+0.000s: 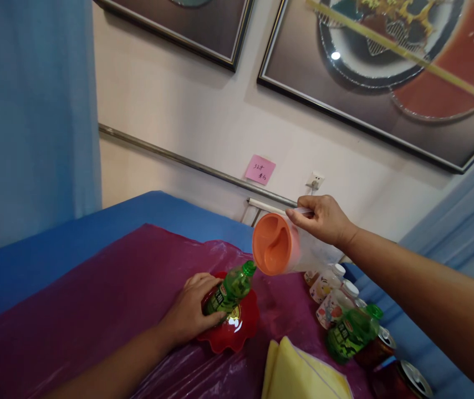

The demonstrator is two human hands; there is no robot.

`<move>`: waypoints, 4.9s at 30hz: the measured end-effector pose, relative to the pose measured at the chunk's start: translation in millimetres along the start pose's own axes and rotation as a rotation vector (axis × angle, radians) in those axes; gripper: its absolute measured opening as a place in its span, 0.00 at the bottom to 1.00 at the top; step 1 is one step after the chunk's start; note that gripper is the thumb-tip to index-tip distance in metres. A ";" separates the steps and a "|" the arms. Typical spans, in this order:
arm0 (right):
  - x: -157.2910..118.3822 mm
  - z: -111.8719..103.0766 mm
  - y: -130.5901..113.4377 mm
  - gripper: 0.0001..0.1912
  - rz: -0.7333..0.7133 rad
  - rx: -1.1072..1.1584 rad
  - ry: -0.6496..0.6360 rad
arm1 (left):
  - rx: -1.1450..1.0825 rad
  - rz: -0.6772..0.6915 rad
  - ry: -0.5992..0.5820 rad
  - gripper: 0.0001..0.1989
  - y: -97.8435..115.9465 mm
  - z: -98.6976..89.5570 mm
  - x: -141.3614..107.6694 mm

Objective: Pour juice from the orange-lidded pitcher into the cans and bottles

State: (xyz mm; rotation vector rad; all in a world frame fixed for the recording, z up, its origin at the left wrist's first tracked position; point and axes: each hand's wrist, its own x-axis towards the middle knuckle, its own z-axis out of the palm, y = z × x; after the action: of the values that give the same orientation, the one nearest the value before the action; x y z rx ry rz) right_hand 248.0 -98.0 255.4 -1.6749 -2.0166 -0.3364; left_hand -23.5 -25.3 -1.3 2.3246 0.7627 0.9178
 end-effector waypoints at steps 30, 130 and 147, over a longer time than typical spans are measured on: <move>3.1 -11.3 -6.7 0.26 -0.006 -0.031 -0.005 | -0.006 0.002 0.019 0.25 2.4 -1.2 -1.7; 2.2 -7.2 -5.0 0.24 -0.044 -0.036 -0.048 | -0.049 -0.027 -0.005 0.26 2.4 -2.7 -2.9; 2.1 -9.4 -9.5 0.25 -0.052 -0.068 -0.047 | -0.049 -0.019 0.018 0.25 3.8 -3.9 -3.1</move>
State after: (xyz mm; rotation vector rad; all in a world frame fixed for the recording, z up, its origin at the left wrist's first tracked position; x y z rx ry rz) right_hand 240.6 -102.9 265.5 -1.6878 -2.1082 -0.3914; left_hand -27.1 -29.1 2.2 2.2656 0.7600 0.9403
